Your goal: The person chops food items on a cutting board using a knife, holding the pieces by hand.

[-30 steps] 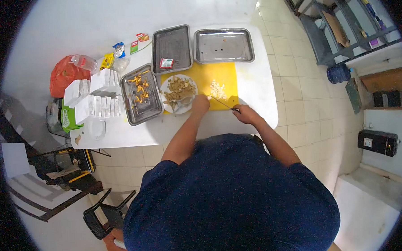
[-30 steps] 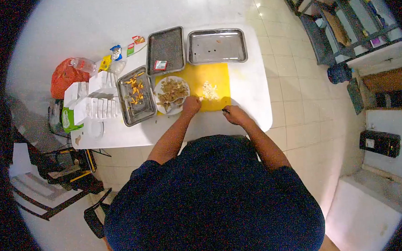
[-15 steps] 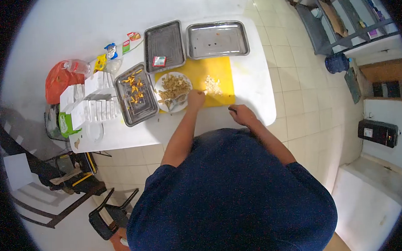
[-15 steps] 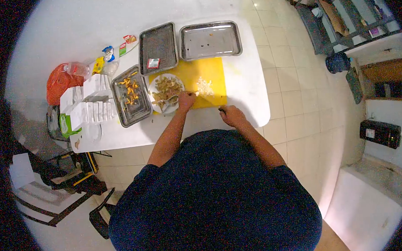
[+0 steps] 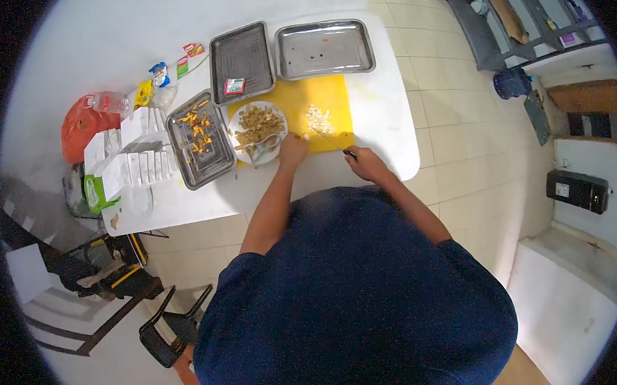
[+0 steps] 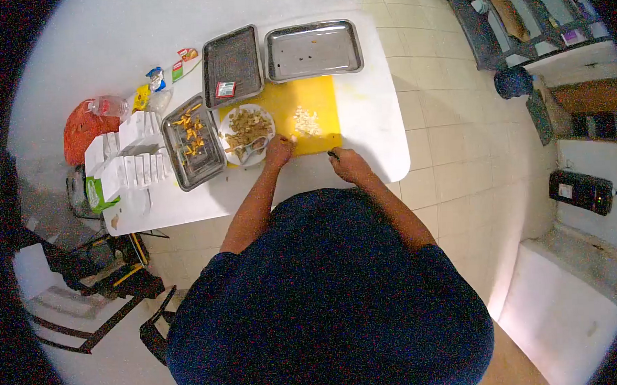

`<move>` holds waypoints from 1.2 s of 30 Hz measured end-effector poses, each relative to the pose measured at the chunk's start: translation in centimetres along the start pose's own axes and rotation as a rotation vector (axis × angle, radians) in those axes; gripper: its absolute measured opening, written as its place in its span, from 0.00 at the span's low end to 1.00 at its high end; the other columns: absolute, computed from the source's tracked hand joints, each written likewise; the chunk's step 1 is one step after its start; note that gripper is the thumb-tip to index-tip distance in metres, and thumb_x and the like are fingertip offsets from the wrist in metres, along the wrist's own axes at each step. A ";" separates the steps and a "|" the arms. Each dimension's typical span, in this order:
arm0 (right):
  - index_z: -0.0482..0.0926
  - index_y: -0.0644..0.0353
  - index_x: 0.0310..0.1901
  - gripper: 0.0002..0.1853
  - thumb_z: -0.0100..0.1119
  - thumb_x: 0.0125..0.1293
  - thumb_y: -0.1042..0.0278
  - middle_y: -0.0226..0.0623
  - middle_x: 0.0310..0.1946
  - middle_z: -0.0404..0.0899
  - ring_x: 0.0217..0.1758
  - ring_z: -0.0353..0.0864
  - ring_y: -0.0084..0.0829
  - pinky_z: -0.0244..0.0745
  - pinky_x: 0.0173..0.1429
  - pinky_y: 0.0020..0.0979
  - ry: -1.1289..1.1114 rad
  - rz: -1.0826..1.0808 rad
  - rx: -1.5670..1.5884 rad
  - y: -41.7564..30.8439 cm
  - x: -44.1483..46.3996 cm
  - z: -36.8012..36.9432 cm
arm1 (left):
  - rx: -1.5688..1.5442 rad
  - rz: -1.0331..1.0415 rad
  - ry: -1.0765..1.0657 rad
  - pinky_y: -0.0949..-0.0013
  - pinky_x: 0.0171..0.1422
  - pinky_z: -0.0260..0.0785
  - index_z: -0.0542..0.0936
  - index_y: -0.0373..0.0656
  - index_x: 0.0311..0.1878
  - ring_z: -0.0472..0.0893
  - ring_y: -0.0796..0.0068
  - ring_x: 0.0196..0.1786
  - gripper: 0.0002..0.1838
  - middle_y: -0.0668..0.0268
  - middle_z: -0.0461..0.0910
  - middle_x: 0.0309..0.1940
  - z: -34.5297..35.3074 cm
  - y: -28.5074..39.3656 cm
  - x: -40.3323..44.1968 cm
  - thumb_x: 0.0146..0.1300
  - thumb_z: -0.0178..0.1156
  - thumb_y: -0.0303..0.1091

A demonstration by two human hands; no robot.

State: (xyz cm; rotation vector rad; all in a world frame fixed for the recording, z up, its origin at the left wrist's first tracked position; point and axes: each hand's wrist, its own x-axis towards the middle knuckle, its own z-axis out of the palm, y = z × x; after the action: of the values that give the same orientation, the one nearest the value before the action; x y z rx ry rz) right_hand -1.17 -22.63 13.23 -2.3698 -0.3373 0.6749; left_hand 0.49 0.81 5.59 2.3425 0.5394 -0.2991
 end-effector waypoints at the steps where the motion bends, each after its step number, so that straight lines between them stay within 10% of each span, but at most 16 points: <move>1: 0.74 0.61 0.44 0.14 0.50 0.62 0.60 0.54 0.37 0.77 0.42 0.76 0.53 0.71 0.47 0.48 -0.009 -0.004 -0.005 0.2 0.1 0.1 | -0.016 0.038 0.064 0.60 0.45 0.70 0.76 0.39 0.43 0.79 0.57 0.39 0.19 0.52 0.79 0.34 0.2 -0.4 -0.4 0.51 0.61 0.41; 8: 0.75 0.62 0.46 0.15 0.50 0.62 0.62 0.55 0.33 0.78 0.38 0.77 0.52 0.71 0.44 0.45 0.000 -0.027 -0.033 0.2 -0.2 0.3 | -0.054 0.438 0.234 0.62 0.41 0.71 0.76 0.39 0.41 0.79 0.61 0.35 0.15 0.56 0.78 0.30 2.1 -3.5 0.1 0.48 0.62 0.31; 14: 0.74 0.63 0.43 0.14 0.50 0.62 0.61 0.54 0.33 0.78 0.38 0.76 0.53 0.70 0.43 0.45 -0.015 -0.041 -0.030 0.6 -0.4 0.5 | -0.101 0.204 -0.013 0.61 0.46 0.68 0.77 0.40 0.39 0.76 0.57 0.40 0.13 0.56 0.76 0.34 -0.1 -1.5 -0.7 0.47 0.61 0.29; 23: 0.71 0.66 0.44 0.14 0.46 0.65 0.63 0.56 0.34 0.77 0.40 0.77 0.53 0.71 0.45 0.49 -0.032 -0.105 -0.101 -2.8 -1.5 -1.2 | -0.224 0.384 0.357 0.61 0.39 0.70 0.77 0.38 0.33 0.77 0.57 0.31 0.10 0.57 0.77 0.28 2.7 -3.6 0.8 0.44 0.63 0.28; 36: 0.71 0.63 0.42 0.12 0.45 0.64 0.65 0.52 0.28 0.77 0.34 0.78 0.52 0.72 0.37 0.49 -0.103 -0.148 -0.279 -3.9 0.6 -0.4 | -0.218 0.265 0.230 0.64 0.38 0.71 0.80 0.35 0.30 0.79 0.63 0.29 0.10 0.55 0.79 0.25 2.1 -3.7 0.9 0.46 0.66 0.32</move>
State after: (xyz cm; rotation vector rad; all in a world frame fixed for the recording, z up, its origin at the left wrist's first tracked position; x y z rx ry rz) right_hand -0.76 -19.65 15.74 -2.5436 -0.6843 0.7201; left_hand -0.51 2.08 1.58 2.2132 0.3427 0.1471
